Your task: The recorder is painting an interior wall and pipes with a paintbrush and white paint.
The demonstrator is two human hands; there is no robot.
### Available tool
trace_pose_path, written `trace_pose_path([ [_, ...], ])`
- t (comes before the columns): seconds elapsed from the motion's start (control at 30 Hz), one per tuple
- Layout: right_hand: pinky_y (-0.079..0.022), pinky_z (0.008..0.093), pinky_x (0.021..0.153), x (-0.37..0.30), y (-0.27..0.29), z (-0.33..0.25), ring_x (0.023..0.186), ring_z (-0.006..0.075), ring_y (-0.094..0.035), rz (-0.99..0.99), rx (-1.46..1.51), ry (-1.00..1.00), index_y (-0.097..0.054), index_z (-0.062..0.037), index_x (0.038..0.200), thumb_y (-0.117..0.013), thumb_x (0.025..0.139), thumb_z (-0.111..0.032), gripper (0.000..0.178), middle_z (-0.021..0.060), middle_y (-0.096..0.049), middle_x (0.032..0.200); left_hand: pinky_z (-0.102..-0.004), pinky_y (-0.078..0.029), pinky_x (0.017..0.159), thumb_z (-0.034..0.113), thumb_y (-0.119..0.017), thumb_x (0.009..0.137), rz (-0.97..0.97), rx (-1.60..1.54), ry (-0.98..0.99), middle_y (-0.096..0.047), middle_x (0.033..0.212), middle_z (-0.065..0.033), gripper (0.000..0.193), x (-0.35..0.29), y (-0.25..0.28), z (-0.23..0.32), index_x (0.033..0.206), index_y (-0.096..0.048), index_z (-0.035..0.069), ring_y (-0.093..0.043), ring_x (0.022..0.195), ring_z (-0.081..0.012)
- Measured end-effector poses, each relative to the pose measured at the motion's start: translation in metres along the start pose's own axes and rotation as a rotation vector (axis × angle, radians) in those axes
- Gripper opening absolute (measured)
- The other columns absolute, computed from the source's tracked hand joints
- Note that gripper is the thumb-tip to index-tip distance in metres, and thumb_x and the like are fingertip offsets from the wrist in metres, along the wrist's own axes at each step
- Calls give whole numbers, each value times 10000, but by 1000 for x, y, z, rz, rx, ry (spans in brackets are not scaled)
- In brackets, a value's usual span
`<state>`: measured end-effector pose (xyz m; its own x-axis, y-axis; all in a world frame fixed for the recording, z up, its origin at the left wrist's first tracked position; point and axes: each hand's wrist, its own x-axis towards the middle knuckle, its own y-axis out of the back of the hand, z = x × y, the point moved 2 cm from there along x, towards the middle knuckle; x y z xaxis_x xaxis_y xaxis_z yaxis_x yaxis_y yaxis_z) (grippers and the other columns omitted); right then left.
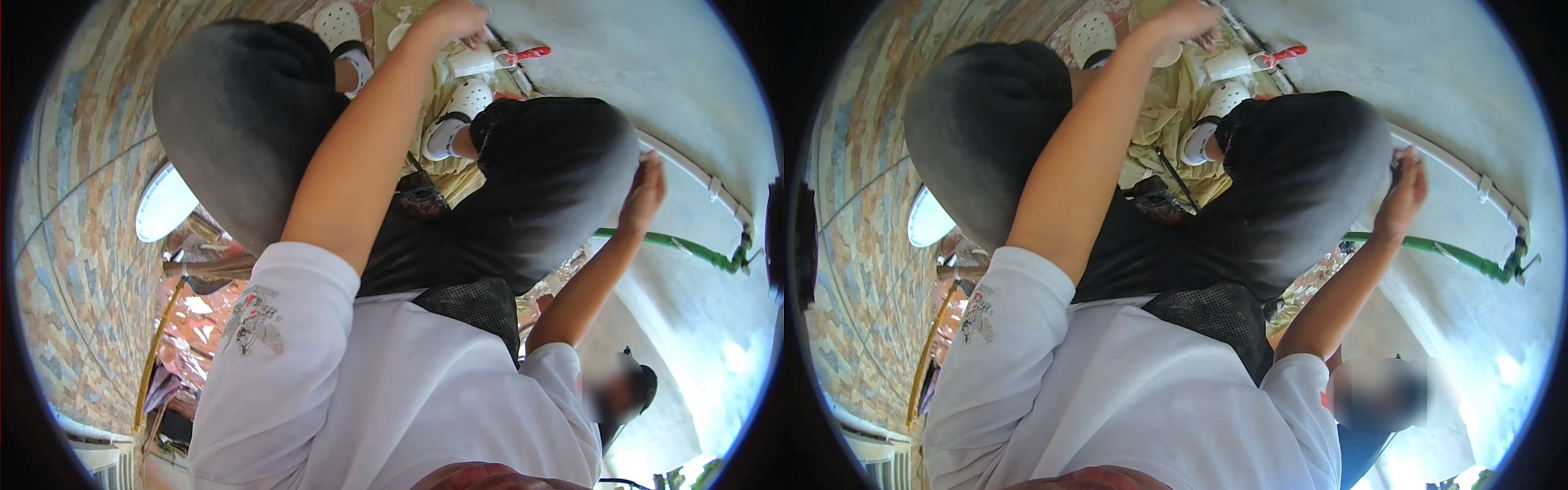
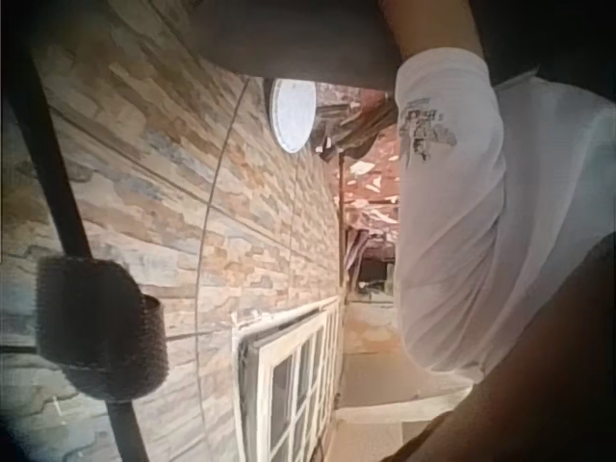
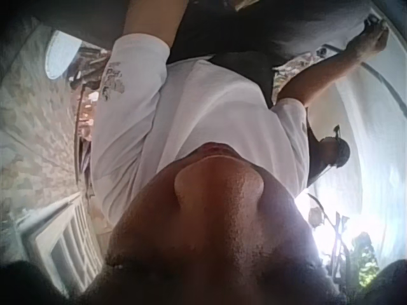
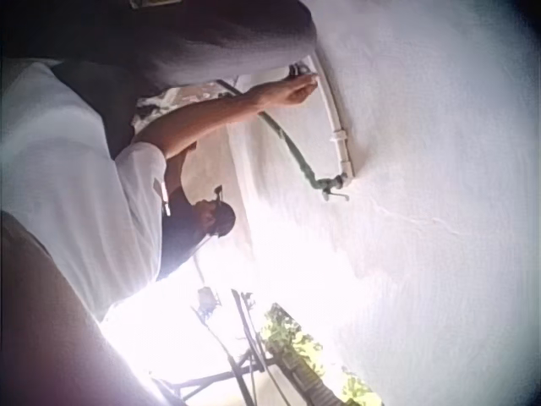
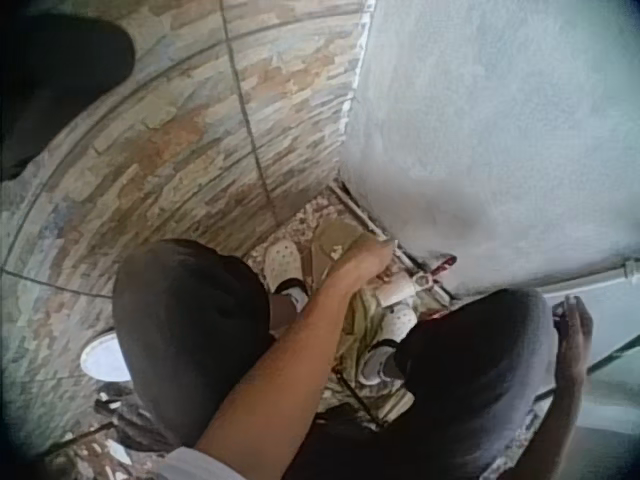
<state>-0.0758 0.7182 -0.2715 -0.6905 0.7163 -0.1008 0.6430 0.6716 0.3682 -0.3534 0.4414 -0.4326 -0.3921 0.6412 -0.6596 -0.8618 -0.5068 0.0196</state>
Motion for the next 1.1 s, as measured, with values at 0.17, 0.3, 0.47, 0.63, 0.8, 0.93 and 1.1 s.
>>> trace_pose_path([
  [0.17, -456, 399, 1009, 2, -119, -103, 1094, 313, -624, 73, -490, 833, -595, -25, 1286, -544, 937, -101, 361, 180, -680, 1100, -312, -465, 876, 449, -448, 1007, 49, -354, -327, -605, 1207, -55, 445, -74, -34, 112, 1224, -586, 85, -561, 1044, -149],
  [0.3, -418, 424, 1026, 49, -205, -93, 1083, 325, -608, 28, -607, 1107, -621, -26, 1211, -497, 949, -155, 317, 156, -655, 1134, -335, -455, 946, 485, -382, 1024, 20, -1041, -812, -583, 1105, -50, 459, -125, -48, 161, 1185, -558, 93, -551, 1072, -176],
  [0.47, -349, 436, 1060, 1, -283, -172, 1142, 390, -536, -203, 503, 368, -605, 68, 1158, -455, 991, -299, 430, 243, -626, 1134, -415, -293, 1131, 717, -231, 951, -406, -1086, -642, -486, 1347, -163, 875, -173, -11, 160, 1394, -391, -20, -434, 1284, -286],
  [0.63, -354, 414, 1067, 9, -297, -159, 1218, 414, -498, -279, 440, 358, -482, 101, 1280, -353, 1021, -338, 526, 309, -559, 1229, -413, -265, 1147, 786, -230, 906, 54, -849, -692, -455, 1393, -153, 981, -160, -25, 156, 1432, -342, -35, -404, 1316, -292],
  [0.8, -271, 408, 1141, 35, -281, -124, 1369, 408, -363, -462, 969, -68, -389, 102, 1391, -296, 1038, -363, 591, 313, -425, 1426, -406, -179, 1186, 907, -267, 790, -652, -1016, -711, -279, 1545, -146, 1175, -144, -36, 141, 1510, -223, -21, -251, 1434, -276],
  [0.93, -59, 485, 1200, -28, -297, -100, 1500, 385, -37, -270, 38, 191, -213, 92, 1493, -312, 1033, -463, 728, 289, -121, 1588, -401, -316, 1138, 731, -383, 909, -247, -1035, -503, -429, 1464, -173, 900, -143, -20, 132, 1425, -383, -7, -404, 1364, -292],
  [1.1, -20, 518, 1197, 12, -280, -108, 1498, 385, -58, -262, 5, 462, -210, 65, 1509, -295, 1015, -536, 783, 277, -166, 1583, -506, -188, 1199, 800, -318, 871, -833, -1115, -755, -264, 1552, -231, 1019, -131, 6, 109, 1455, -334, -35, -263, 1432, -396],
])
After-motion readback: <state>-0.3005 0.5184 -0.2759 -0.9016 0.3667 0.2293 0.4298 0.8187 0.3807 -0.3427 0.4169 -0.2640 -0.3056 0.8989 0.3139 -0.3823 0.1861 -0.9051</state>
